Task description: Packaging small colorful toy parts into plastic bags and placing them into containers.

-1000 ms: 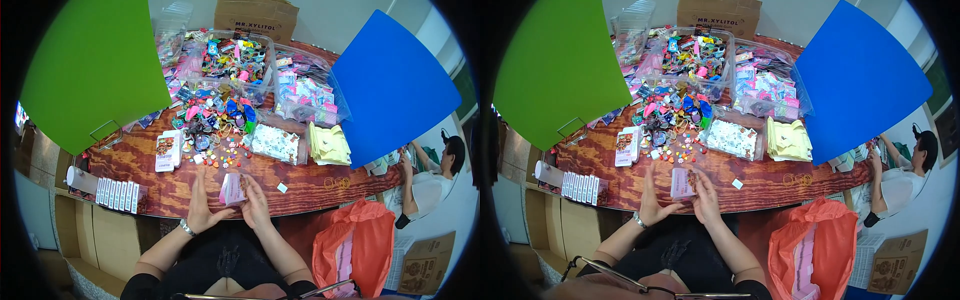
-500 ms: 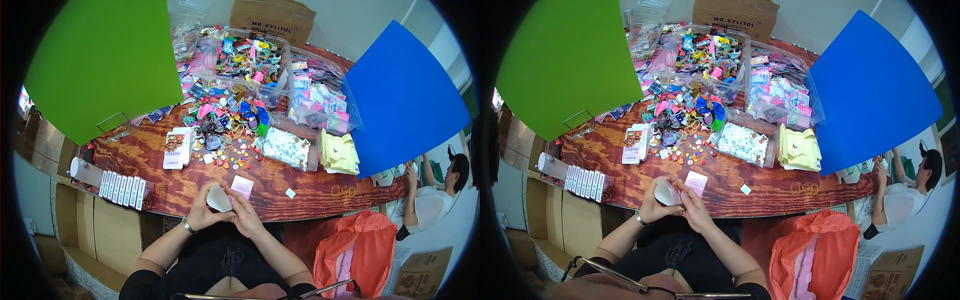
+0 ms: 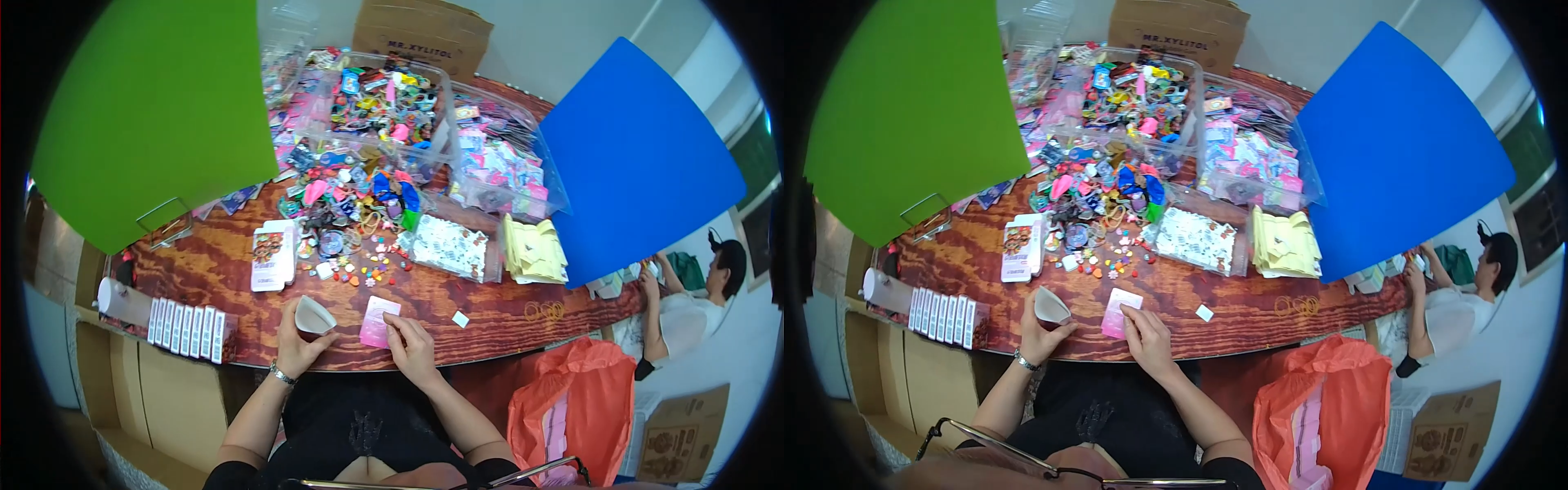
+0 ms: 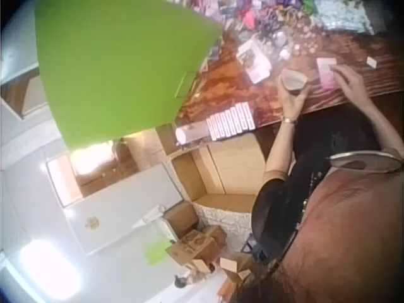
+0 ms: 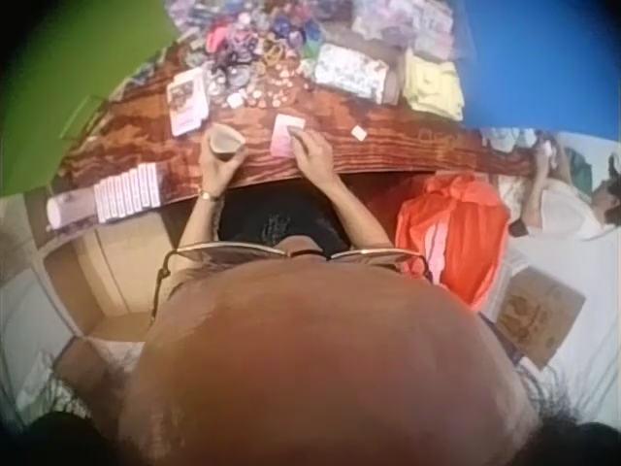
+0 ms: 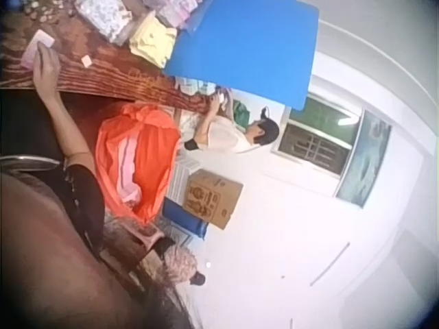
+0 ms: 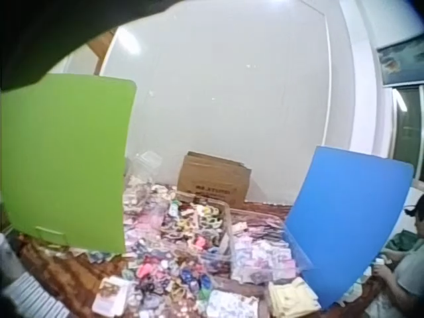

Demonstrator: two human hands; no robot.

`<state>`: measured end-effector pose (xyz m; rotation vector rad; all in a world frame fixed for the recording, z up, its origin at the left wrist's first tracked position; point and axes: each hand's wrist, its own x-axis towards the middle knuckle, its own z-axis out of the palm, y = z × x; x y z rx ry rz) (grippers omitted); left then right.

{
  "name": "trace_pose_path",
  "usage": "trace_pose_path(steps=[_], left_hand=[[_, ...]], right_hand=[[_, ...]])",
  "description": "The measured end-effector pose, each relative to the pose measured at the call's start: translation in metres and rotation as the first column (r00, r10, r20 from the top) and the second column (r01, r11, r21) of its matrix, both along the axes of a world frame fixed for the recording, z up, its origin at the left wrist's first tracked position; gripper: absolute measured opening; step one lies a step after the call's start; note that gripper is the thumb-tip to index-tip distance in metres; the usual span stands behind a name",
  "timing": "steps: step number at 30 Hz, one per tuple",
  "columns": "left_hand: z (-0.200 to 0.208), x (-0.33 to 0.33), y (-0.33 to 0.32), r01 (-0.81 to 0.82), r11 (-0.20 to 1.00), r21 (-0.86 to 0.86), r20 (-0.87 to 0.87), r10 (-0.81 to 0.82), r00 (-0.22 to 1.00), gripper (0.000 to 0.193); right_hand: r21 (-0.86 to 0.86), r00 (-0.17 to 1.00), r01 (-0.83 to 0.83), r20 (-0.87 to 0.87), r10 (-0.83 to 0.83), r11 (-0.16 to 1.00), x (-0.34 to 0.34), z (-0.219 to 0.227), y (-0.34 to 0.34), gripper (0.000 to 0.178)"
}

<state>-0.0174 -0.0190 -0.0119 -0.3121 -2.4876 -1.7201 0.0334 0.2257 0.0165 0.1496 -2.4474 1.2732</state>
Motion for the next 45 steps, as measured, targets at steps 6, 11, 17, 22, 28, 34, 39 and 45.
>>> trace_pose_path(steps=[6,11,17,22,28,34,39,45], left_hand=[[-0.014,-0.007,0.014,0.027,0.998,0.049,-0.005,-0.027,1.0,0.085],[-0.021,-0.006,0.012,0.049,0.997,0.052,-0.008,-0.048,0.999,0.086],[-0.024,-0.007,0.01,0.054,0.997,-0.05,-0.025,-0.055,0.998,0.106],[-0.028,-0.008,0.009,0.048,0.996,-0.081,-0.06,-0.052,0.997,0.097],[-0.024,-0.008,0.013,0.044,0.996,-0.082,-0.086,-0.051,0.995,0.092],[-0.023,-0.01,0.015,0.049,0.996,-0.081,-0.079,-0.055,0.995,0.089],[-0.022,-0.009,0.015,0.038,0.995,-0.091,-0.121,-0.048,0.991,0.088],[-0.016,-0.008,0.019,0.035,0.994,-0.104,-0.101,-0.046,0.994,0.087]], right_hand=[[-0.126,0.991,0.134,0.044,-0.13,0.983,0.004,-0.024,0.013,0.02],[-0.228,0.975,0.179,0.172,-0.142,0.957,0.002,-0.029,0.017,0.019],[-0.171,0.982,0.155,0.135,-0.133,0.973,0.003,-0.027,0.016,0.019],[-0.174,0.981,0.125,0.169,-0.096,0.977,0.003,-0.024,0.017,0.019],[-0.178,0.99,0.105,0.113,-0.086,0.978,0.003,-0.028,0.019,0.02],[-0.156,0.99,0.117,0.092,-0.103,0.981,0.001,-0.031,0.019,0.019],[-0.162,0.989,0.117,0.11,-0.1,0.98,0.002,-0.028,0.017,0.019],[-0.162,0.989,0.117,0.107,-0.101,0.98,0.002,-0.028,0.017,0.018]])
